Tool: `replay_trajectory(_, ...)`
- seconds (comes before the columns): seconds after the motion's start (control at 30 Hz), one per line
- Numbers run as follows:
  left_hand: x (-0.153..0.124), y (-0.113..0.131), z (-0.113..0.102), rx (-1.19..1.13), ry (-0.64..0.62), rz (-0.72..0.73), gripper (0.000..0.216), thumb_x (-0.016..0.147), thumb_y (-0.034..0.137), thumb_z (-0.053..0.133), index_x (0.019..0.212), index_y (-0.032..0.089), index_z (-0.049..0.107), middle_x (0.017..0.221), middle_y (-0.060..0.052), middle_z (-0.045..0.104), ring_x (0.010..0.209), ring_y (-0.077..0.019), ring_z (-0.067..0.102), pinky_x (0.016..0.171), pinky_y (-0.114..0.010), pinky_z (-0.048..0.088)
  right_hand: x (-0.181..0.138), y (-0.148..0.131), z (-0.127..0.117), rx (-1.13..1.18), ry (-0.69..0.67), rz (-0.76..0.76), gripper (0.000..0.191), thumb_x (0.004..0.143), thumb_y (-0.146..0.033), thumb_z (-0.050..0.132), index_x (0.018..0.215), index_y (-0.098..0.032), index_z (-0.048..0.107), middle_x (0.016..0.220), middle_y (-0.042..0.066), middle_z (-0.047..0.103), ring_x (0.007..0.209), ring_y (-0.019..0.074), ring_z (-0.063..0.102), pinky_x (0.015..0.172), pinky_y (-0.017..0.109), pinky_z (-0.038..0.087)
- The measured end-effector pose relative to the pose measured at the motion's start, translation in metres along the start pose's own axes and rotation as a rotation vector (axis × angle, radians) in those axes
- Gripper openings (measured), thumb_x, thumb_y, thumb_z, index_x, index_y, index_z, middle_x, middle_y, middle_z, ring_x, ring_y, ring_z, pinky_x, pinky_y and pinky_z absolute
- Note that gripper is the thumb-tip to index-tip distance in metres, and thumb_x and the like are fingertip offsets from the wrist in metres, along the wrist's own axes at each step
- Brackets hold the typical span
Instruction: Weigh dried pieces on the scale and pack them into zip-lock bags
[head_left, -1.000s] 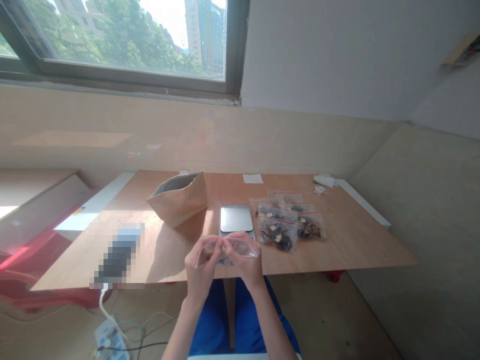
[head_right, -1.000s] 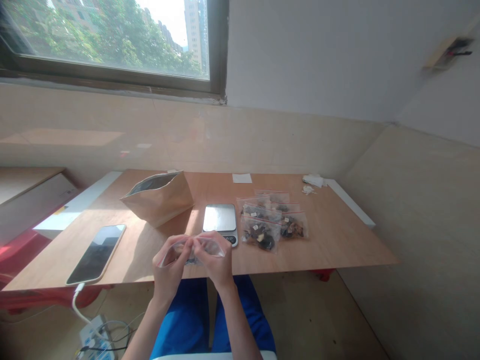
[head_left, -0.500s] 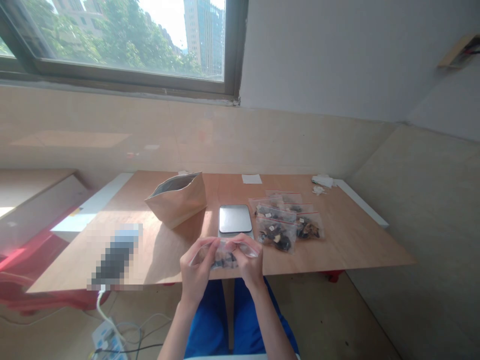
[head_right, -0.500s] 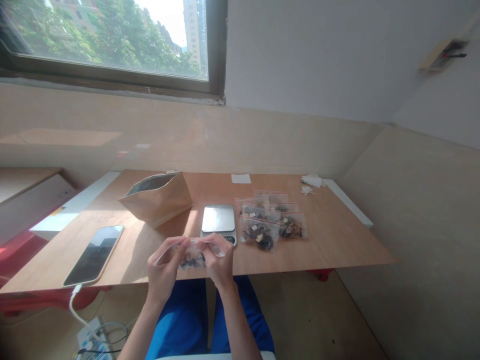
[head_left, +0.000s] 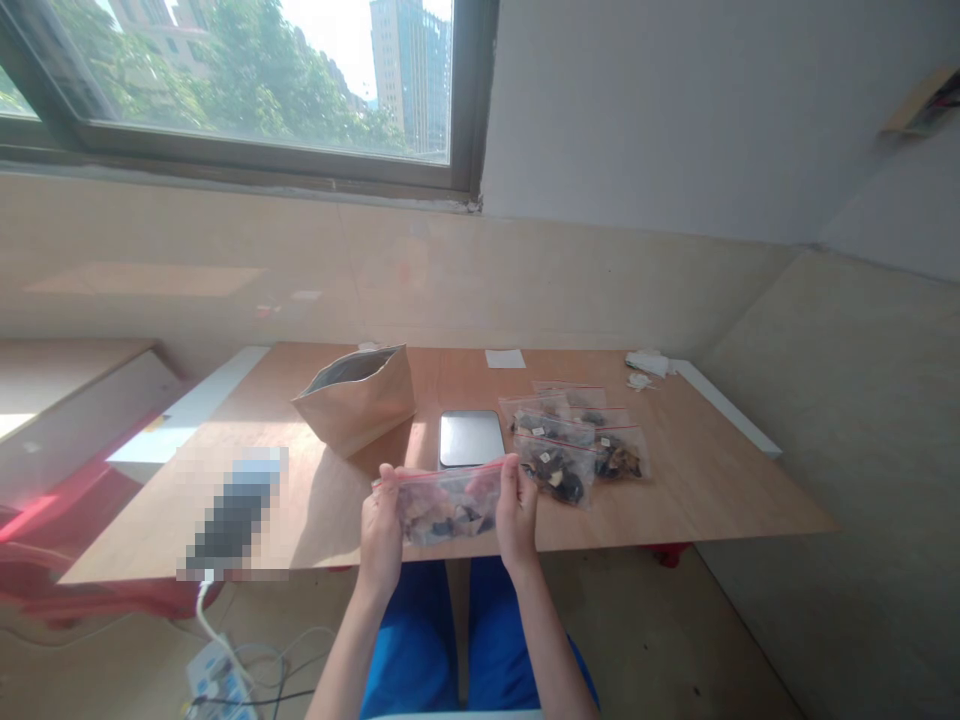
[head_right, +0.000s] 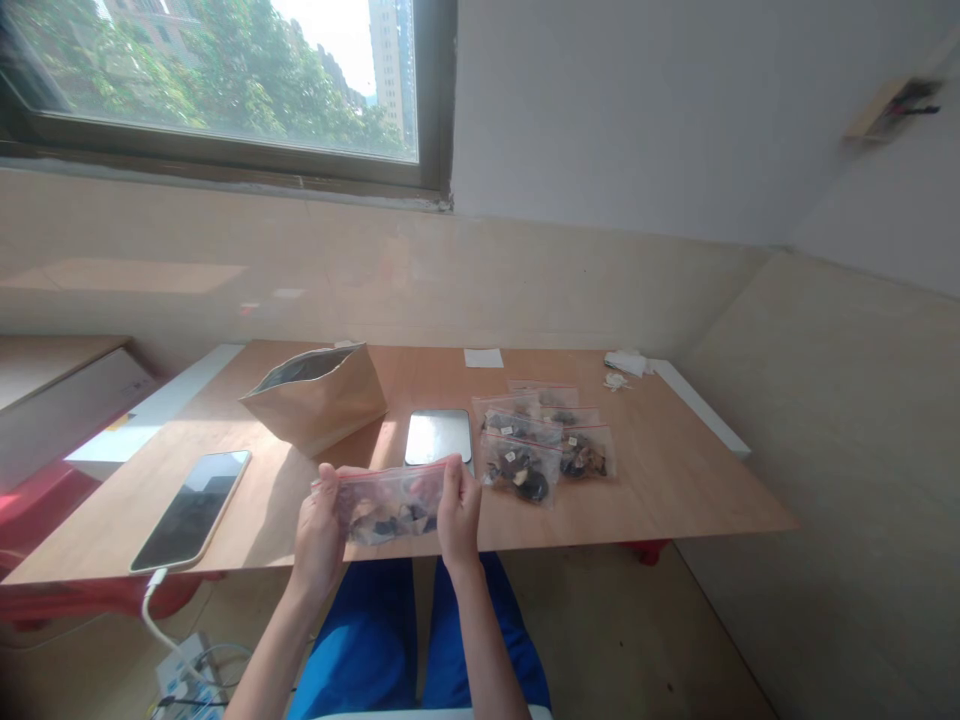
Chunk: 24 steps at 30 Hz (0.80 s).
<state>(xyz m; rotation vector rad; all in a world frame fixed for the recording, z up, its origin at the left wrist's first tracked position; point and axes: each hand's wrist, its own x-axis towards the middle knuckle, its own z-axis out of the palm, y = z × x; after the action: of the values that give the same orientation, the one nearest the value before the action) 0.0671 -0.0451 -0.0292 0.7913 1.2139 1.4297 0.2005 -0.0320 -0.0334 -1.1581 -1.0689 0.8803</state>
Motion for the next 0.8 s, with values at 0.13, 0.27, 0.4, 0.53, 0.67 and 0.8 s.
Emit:
replay_trajectory(0.13, 0.000, 0.001, 0.002, 0.001, 0.014, -0.049, 0.059, 0.078, 0.064, 0.039, 0.074, 0.013, 0.067, 0.058, -0.006, 0.067, 0.066, -0.0209, 0.066, 0.058, -0.028, 0.051, 0.003, -0.003, -0.005, -0.093, 0.033, -0.047, 0.056, 0.086, -0.058, 0.033, 0.058, -0.017, 0.058, 0.047, 0.002, 0.058, 0.047, 0.0146, 0.054, 0.054, 0.025, 0.045)
replay_trajectory(0.27, 0.004, -0.003, 0.004, -0.026, 0.001, -0.115, 0.063, 0.077, 0.067, 0.035, 0.072, 0.013, 0.068, 0.056, -0.007, 0.067, 0.067, -0.0215, 0.066, 0.059, -0.028, 0.050, 0.005, 0.000, -0.009, -0.146, 0.039, -0.045, 0.056, 0.085, -0.059, 0.033, 0.057, -0.016, 0.057, 0.053, 0.004, 0.061, 0.052, 0.0153, 0.056, 0.054, 0.025, 0.044)
replay_trajectory(0.4, 0.009, -0.010, 0.001, 0.095, -0.097, -0.132, 0.066, 0.079, 0.067, 0.031, 0.074, 0.014, 0.069, 0.062, -0.008, 0.068, 0.070, -0.0217, 0.066, 0.066, -0.029, 0.050, 0.013, 0.006, -0.022, -0.138, 0.037, 0.044, 0.060, 0.082, -0.065, 0.033, 0.055, -0.017, 0.055, 0.053, 0.004, 0.060, 0.052, 0.0152, 0.055, 0.055, 0.025, 0.043)
replay_trajectory(0.53, 0.013, -0.014, -0.006, 0.157, -0.197, -0.100, 0.059, 0.081, 0.060, 0.035, 0.076, 0.013, 0.070, 0.071, -0.010, 0.070, 0.072, -0.0213, 0.065, 0.071, -0.030, 0.048, 0.033, 0.013, -0.063, -0.180, 0.172, 0.126, 0.062, 0.072, -0.074, 0.036, 0.053, -0.017, 0.053, 0.048, 0.003, 0.057, 0.048, 0.0153, 0.052, 0.050, 0.025, 0.041)
replay_trajectory(0.67, 0.016, -0.015, -0.014, 0.205, -0.148, -0.072, 0.048, 0.076, 0.056, 0.047, 0.074, 0.013, 0.067, 0.074, -0.010, 0.069, 0.070, -0.0195, 0.063, 0.068, -0.029, 0.048, 0.061, 0.024, -0.120, -0.318, 0.291, 0.128, 0.066, 0.066, -0.080, 0.037, 0.052, -0.017, 0.053, 0.048, 0.005, 0.057, 0.046, 0.0156, 0.051, 0.047, 0.026, 0.039)
replay_trajectory(0.8, 0.017, -0.024, -0.018, 0.227, -0.108, -0.050, 0.040, 0.069, 0.056, 0.056, 0.066, 0.016, 0.061, 0.071, -0.006, 0.066, 0.067, -0.0168, 0.059, 0.066, -0.027, 0.046, 0.084, 0.043, -0.154, -0.501, 0.306, 0.122, 0.071, 0.066, -0.081, 0.028, 0.054, -0.017, 0.053, 0.047, 0.007, 0.057, 0.046, 0.0177, 0.051, 0.049, 0.029, 0.040)
